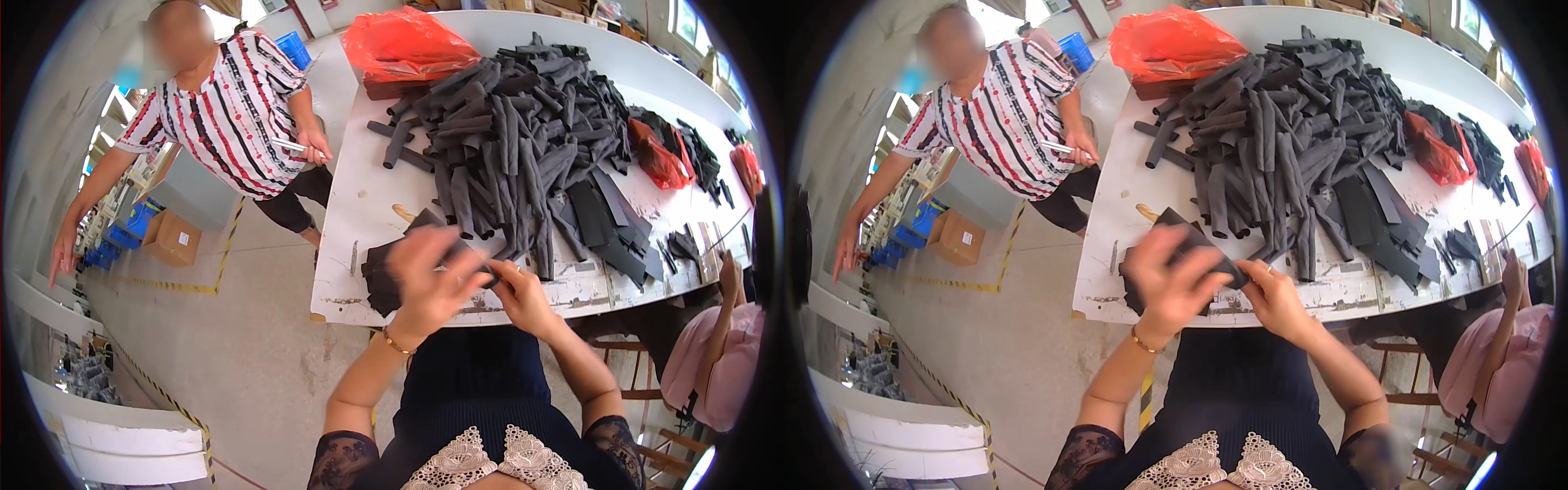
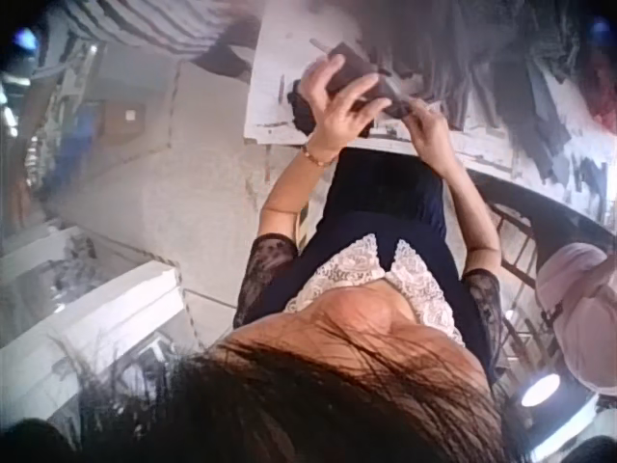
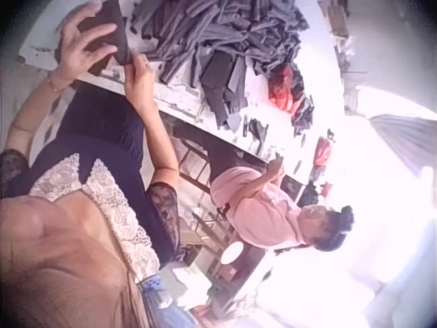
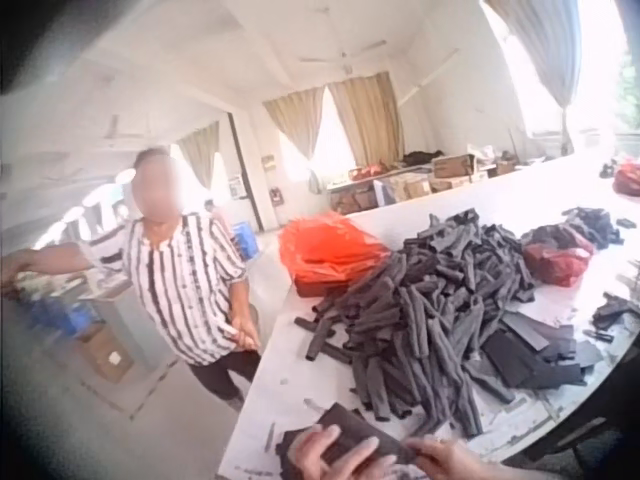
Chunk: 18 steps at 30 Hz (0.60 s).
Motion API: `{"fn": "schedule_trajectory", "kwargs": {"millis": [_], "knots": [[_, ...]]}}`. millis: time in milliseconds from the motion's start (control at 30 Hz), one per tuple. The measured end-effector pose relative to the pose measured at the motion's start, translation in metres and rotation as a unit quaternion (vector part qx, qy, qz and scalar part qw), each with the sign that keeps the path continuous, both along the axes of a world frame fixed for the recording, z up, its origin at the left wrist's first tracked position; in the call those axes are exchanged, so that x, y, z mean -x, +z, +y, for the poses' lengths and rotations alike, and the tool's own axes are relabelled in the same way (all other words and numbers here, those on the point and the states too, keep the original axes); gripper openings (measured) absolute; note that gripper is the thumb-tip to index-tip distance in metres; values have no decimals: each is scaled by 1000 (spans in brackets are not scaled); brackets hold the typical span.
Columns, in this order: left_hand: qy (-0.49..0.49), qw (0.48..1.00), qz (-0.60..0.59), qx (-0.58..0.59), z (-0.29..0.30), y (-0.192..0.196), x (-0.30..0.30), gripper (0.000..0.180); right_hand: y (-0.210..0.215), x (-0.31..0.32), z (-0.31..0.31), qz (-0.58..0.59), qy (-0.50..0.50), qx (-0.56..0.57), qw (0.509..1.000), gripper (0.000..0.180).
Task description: Assembling black foam components by inserting a wooden stick into them and organizing the pieces.
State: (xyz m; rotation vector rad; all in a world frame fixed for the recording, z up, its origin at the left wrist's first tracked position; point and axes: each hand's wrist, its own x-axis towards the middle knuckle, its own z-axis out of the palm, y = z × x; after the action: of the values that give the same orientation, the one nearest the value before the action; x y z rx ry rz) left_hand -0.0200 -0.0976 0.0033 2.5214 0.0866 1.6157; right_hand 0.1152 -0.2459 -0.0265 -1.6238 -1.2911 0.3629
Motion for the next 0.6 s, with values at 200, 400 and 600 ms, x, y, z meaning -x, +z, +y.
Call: {"fn": "schedule_trajectory", "kwargs": {"millis": [200,400,600], "knots": [[-365,563,-104,734,-1,-56,-12,43,-22,26,5,36,32,24,999,39],[-309,513,-245,762,-22,-46,-23,32,-51,68,18,-71,-137,-65,986,46],[-302,514,-231,769,-20,-34,-20,29,-56,77,4,-80,-137,-34,987,26]]}}
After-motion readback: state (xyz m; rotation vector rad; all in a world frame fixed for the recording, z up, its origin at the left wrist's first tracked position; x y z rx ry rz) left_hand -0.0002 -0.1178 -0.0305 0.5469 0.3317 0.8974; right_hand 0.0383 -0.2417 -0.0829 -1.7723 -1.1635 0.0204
